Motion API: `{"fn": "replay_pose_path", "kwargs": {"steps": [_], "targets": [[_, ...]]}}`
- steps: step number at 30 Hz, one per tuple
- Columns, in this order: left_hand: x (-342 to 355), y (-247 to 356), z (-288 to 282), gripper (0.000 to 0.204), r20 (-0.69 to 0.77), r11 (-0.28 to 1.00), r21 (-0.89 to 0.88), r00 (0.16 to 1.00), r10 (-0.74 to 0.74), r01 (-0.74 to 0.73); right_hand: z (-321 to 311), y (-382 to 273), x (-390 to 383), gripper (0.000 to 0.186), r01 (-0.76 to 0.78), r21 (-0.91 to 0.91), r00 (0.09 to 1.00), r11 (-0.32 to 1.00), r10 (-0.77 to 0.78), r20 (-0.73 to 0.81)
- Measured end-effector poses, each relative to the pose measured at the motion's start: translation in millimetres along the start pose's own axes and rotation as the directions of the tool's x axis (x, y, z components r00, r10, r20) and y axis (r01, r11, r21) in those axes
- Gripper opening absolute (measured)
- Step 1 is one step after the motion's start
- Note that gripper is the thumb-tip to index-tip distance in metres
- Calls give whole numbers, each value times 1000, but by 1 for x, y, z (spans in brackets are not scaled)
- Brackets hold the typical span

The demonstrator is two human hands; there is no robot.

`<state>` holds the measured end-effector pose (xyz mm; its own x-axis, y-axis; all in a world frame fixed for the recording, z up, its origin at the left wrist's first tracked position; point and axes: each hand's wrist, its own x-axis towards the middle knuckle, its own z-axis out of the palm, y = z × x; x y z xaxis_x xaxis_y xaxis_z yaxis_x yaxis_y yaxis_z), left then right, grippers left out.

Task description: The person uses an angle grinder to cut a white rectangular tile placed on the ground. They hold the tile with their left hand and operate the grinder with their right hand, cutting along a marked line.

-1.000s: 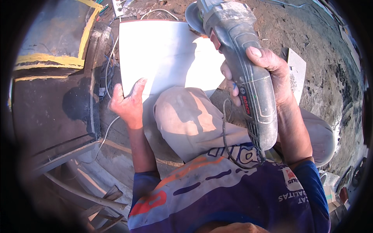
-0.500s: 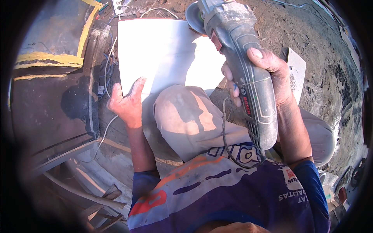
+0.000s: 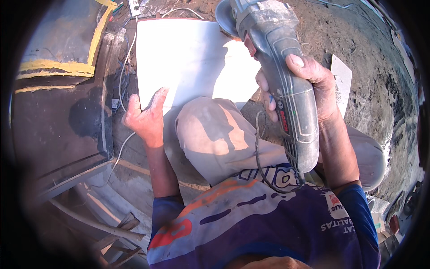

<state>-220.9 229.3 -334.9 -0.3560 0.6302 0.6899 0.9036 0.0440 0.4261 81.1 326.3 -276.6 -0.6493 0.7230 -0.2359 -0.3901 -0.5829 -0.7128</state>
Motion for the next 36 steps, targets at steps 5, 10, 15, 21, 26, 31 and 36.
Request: {"fn": "replay_pose_path", "kwargs": {"steps": [5, 10, 15, 21, 26, 31, 36], "targets": [[2, 5, 1, 49, -17, 999, -49, 1000, -9, 8, 4, 0, 0, 76, 4, -27, 1000, 1000, -4, -7], [0, -1, -1, 49, -7, 1000, -8, 1000, -14, 14, 6, 1, 0, 76, 3, -30, 1000, 1000, -4, -17], [0, -2, 2, 50, -14, 1000, 7, 1000, 5, -4, 0, 1, 0, 76, 8, -3, 1000, 1000, -8, -1], [-1, -5, 2, 50, -28, 1000, -15, 1000, 3, -4, -1, 3, 1, 76, -4, -68, 1000, 998, 2, -28], [0, -3, 2, 51, -21, 1000, -17, 1000, 3, -3, -4, 5, 1, 77, -19, -47, 999, 999, 18, -29], [0, -2, 2, 49, -33, 999, -29, 999, 12, -13, -1, 6, 3, 77, 14, -17, 1000, 1000, -14, 11], [-1, -3, 1, 47, -22, 999, -37, 1000, -2, 1, -4, 7, 3, 75, -4, -44, 1000, 999, 5, 17]]}}
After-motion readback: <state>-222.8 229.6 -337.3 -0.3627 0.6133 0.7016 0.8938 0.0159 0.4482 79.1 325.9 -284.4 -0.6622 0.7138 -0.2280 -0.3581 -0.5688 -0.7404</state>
